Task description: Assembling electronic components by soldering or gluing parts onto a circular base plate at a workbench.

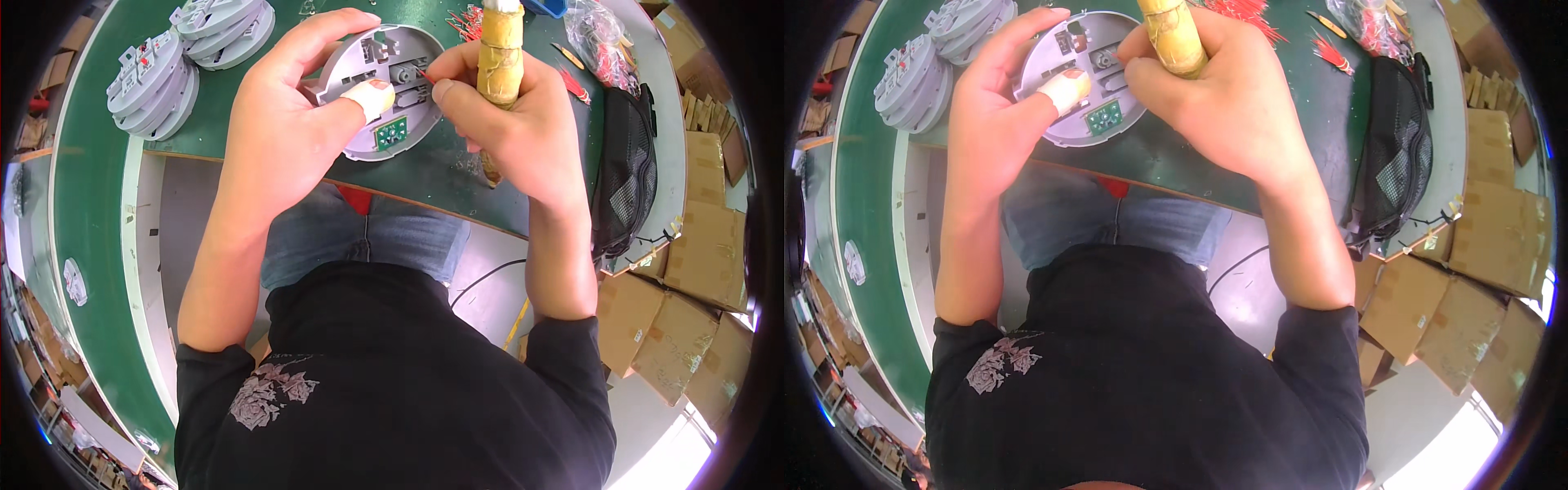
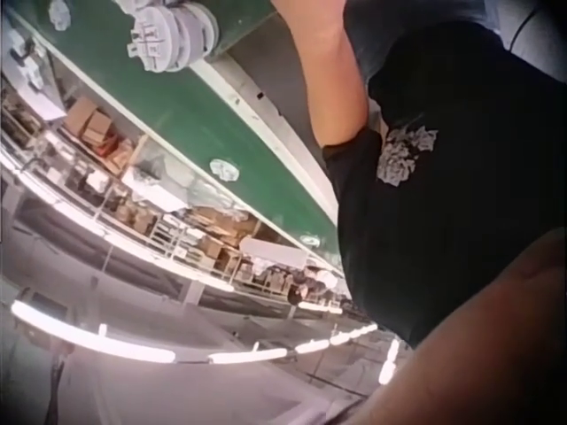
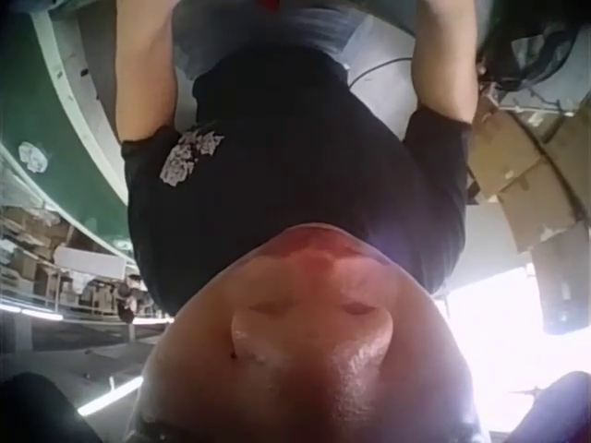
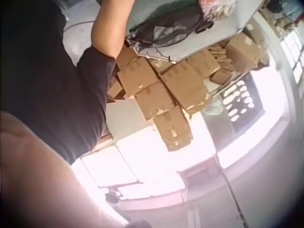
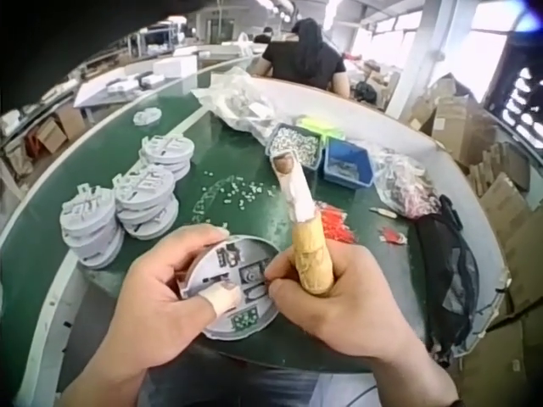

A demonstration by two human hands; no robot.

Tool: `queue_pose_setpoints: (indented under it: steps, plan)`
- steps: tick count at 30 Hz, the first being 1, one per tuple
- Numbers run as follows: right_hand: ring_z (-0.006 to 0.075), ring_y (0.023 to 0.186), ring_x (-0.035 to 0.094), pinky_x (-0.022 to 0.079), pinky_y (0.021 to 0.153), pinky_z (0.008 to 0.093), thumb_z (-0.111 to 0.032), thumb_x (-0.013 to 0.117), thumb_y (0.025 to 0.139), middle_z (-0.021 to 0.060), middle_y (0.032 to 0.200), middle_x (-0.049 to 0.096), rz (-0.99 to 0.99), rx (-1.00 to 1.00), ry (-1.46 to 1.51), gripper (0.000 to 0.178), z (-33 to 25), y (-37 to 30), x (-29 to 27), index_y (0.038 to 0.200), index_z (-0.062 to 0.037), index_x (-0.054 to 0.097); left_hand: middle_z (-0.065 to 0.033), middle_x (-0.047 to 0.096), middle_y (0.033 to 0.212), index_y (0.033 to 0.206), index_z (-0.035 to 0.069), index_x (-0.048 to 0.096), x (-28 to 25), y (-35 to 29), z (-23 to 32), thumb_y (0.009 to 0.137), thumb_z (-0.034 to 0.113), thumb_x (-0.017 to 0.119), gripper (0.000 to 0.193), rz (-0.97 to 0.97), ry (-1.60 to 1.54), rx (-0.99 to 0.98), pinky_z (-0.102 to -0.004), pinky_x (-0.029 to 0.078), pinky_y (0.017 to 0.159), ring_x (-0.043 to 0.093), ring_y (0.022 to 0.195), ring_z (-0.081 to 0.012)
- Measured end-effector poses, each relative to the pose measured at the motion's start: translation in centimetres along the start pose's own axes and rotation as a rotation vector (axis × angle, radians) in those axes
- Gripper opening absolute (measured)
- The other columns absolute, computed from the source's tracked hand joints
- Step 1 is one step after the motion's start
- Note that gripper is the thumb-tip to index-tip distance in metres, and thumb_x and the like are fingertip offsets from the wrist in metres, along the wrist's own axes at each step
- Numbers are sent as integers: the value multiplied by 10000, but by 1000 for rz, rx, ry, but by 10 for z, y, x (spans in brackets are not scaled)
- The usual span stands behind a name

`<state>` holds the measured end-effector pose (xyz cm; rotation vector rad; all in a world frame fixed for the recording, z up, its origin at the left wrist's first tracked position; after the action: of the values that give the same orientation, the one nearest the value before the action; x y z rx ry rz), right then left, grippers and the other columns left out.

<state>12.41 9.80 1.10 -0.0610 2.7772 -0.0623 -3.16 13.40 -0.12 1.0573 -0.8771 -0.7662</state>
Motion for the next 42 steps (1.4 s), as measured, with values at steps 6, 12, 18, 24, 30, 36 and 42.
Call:
queue_pose_setpoints:
  steps: [6,12,18,24,30,36,42]
  plan:
    - [47,583,537,431,526,214,-72,696,878,-11,752,633,-14,55,112,112,7,0,6,971,-9,700,-71,641,1114,1282,-45,543,15,-12,19,832,-71,695,476,602,601,-1089,-257,499,882,612,989,-110]
    - [39,588,533,420,528,217,-87,706,875,-21,728,620,72,7,-44,110,-3,-6,8,963,-22,699,-77,655,1085,1255,-11,568,16,-3,23,821,-66,683,453,479,786,-998,-284,511,851,632,954,-155]
    - [36,588,528,409,526,219,-96,714,869,-28,718,614,87,-53,-135,112,-7,-7,7,958,-31,699,-82,669,1055,1228,23,593,20,3,26,809,-61,671,434,351,966,-895,-311,523,819,653,919,-201]
    - [33,621,526,415,560,208,-83,708,867,-29,740,622,38,49,-114,114,-8,-7,2,966,-29,694,-88,683,1026,1201,57,618,27,7,31,798,-56,659,421,227,1143,-787,-339,534,787,674,884,-247]
    - [41,672,545,441,606,211,-75,707,865,-20,767,634,-12,-40,-257,127,-26,0,-10,982,-27,691,-92,695,1002,1179,85,639,36,11,31,789,-52,649,414,104,1279,-696,-361,544,761,691,855,-284]
    - [223,586,564,466,582,347,-119,716,769,123,703,592,-99,-84,-579,190,-66,12,-9,864,1,603,-116,680,964,1152,108,648,41,22,19,792,8,691,376,-30,1259,-743,-399,534,698,663,811,-339]
    - [217,608,593,471,591,349,-95,722,736,149,683,613,-128,-54,-622,195,-77,11,-7,825,20,590,-110,674,920,1113,130,663,49,26,11,778,41,711,350,-36,1377,-881,-422,525,669,660,773,-338]
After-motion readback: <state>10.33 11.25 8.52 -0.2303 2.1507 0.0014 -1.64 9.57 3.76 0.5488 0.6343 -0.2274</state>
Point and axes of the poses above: each hand's wrist, its own y-axis towards the middle knuckle, its own x-axis out of the palm, z = x × y, the point moved 8 cm from there along y, towards the middle knuckle
